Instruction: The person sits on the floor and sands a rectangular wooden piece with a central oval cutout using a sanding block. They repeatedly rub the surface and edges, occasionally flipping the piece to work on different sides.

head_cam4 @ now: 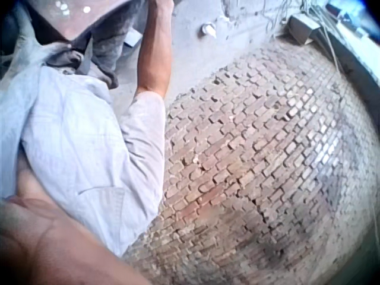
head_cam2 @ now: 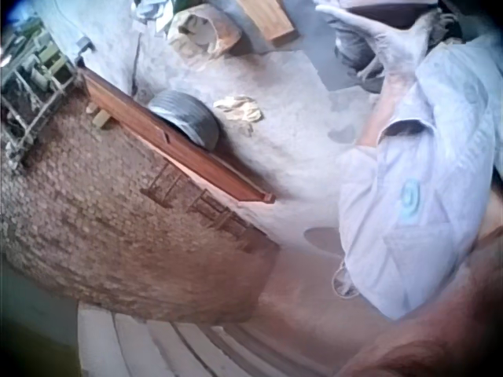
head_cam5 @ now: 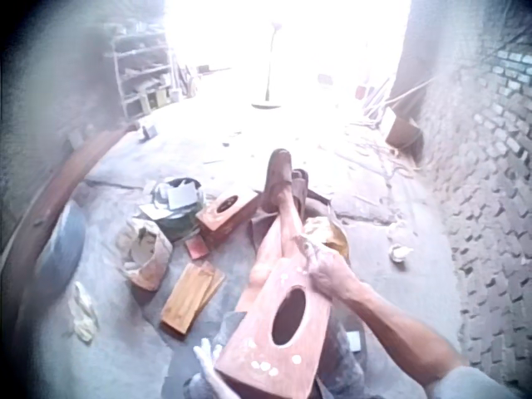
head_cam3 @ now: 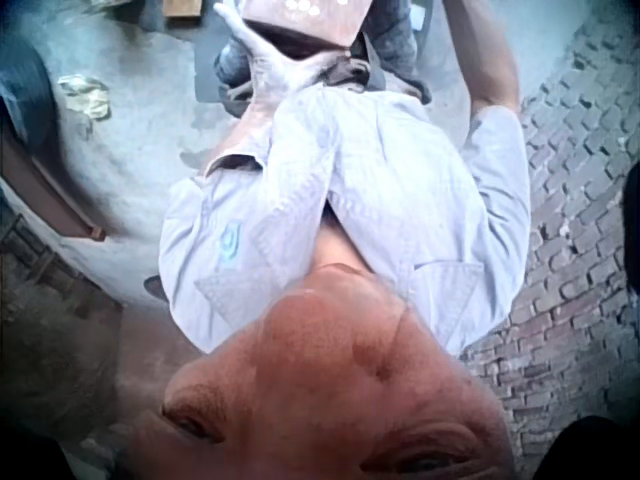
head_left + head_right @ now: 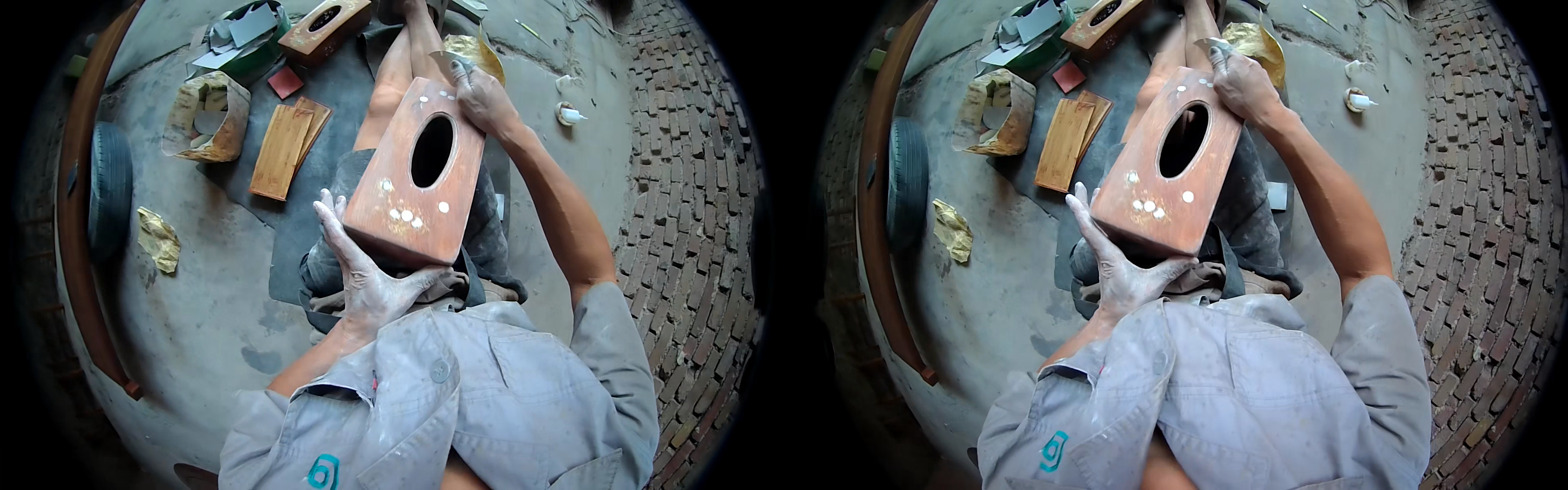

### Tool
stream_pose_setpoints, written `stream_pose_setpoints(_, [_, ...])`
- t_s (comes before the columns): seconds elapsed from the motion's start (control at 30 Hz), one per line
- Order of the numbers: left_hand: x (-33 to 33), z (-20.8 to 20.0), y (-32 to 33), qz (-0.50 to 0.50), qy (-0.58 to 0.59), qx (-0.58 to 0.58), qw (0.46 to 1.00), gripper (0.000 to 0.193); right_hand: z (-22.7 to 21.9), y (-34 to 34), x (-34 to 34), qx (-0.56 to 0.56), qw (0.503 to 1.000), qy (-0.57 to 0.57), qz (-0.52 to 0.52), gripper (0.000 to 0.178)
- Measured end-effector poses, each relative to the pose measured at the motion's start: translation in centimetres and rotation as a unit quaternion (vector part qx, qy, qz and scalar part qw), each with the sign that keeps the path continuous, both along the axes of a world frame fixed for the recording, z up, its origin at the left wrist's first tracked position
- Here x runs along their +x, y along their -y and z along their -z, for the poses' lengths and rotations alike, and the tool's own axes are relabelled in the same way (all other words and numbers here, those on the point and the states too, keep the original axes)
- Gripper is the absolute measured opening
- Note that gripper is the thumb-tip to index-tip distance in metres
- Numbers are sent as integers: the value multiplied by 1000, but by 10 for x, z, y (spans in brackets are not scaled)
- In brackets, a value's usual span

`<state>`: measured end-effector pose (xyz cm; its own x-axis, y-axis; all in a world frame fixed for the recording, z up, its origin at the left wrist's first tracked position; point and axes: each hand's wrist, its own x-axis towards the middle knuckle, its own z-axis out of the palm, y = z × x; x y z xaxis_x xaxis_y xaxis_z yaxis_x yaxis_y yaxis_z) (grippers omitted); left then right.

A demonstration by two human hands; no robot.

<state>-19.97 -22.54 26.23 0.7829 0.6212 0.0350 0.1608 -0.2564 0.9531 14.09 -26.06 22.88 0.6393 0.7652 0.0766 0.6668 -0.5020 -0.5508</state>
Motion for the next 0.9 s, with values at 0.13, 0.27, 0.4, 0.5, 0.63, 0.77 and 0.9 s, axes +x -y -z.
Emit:
stream_pose_setpoints(0.13, [-1,-5,11,-15,-40,71,997,184,8,-3,3,-31,998,15,46,46])
stream_pose_setpoints(0.27, [6,-2,16,-18,-41,104,994,186,20,7,-5,-15,985,166,36,52])
stream_pose_setpoints(0.4, [10,-6,13,-32,-50,80,995,174,-33,-7,-98,24,984,169,-43,49])
stream_pose_setpoints(0.5, [11,-6,11,-17,-5,97,995,167,-87,-5,-180,114,972,132,-158,56])
stream_pose_setpoints(0.63, [8,0,1,-17,8,95,995,166,-97,0,-248,200,939,52,-276,65])
stream_pose_setpoints(0.77, [13,6,-3,-21,-16,108,994,166,-101,53,-236,236,903,-201,-298,51])
stream_pose_setpoints(0.9, [14,9,-9,-25,-33,108,993,166,-116,97,-168,332,877,-336,-88,42])
